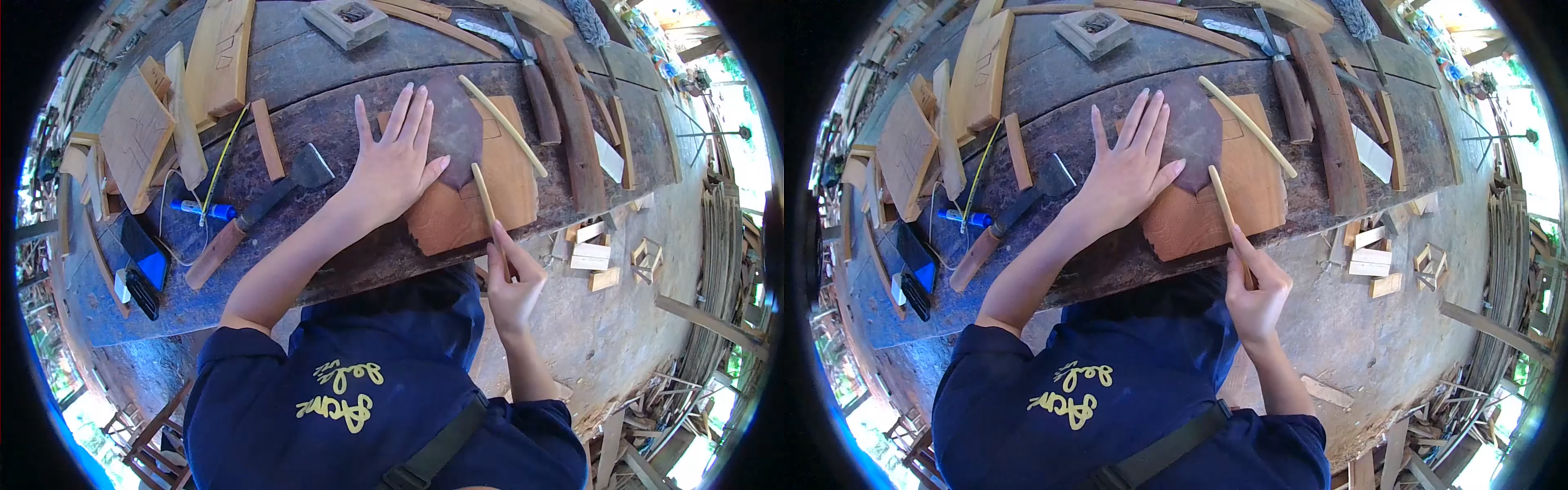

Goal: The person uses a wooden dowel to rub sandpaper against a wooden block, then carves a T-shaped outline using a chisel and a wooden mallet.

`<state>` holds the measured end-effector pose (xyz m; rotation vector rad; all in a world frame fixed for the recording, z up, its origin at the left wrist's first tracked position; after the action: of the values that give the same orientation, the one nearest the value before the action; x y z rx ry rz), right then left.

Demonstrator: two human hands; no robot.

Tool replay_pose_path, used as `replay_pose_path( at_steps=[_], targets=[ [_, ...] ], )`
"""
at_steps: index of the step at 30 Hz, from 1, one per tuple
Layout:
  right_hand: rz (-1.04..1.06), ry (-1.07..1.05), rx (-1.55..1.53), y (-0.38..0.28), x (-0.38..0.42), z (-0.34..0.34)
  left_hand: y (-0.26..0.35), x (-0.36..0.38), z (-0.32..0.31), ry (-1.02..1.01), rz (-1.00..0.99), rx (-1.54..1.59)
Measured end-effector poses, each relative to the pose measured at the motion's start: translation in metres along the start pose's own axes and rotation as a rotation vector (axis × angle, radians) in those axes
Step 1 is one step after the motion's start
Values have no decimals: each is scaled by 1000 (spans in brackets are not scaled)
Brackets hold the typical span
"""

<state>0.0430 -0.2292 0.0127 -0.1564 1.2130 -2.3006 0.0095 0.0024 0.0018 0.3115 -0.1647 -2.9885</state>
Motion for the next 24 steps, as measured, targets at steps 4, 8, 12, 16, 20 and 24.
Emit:
replay_pose_path(
  at_steps=[4,8,12,16,20,24],
  targets=[
    [25,-13,7,-3,-2,5,4,-4,-3,16,11,-24],
    [23,25,14,1,-13,10,3,-4,-3,27,12,-23],
    [18,-93,66,-15,3,2,3,-3,-4,23,21,-25],
    [8,22,19,-1,-9,6,4,-2,-4,24,20,-15],
    [39,-84,54,-10,3,2,4,-1,-3,30,20,-30],
    [16,0,20,-2,-5,2,4,-1,-4,35,25,-21]
  ],
)
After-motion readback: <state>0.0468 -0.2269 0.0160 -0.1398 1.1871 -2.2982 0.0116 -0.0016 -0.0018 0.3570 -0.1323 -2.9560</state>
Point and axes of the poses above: each hand's wrist, its own x-axis away from the middle knuckle, its own z-axis out of the back of the hand, y = z × x, the point moved 1 cm from there along -x, towards the middle knuckle, and after that the axes turned 6 degrees about -z, right-handed, at the moved point
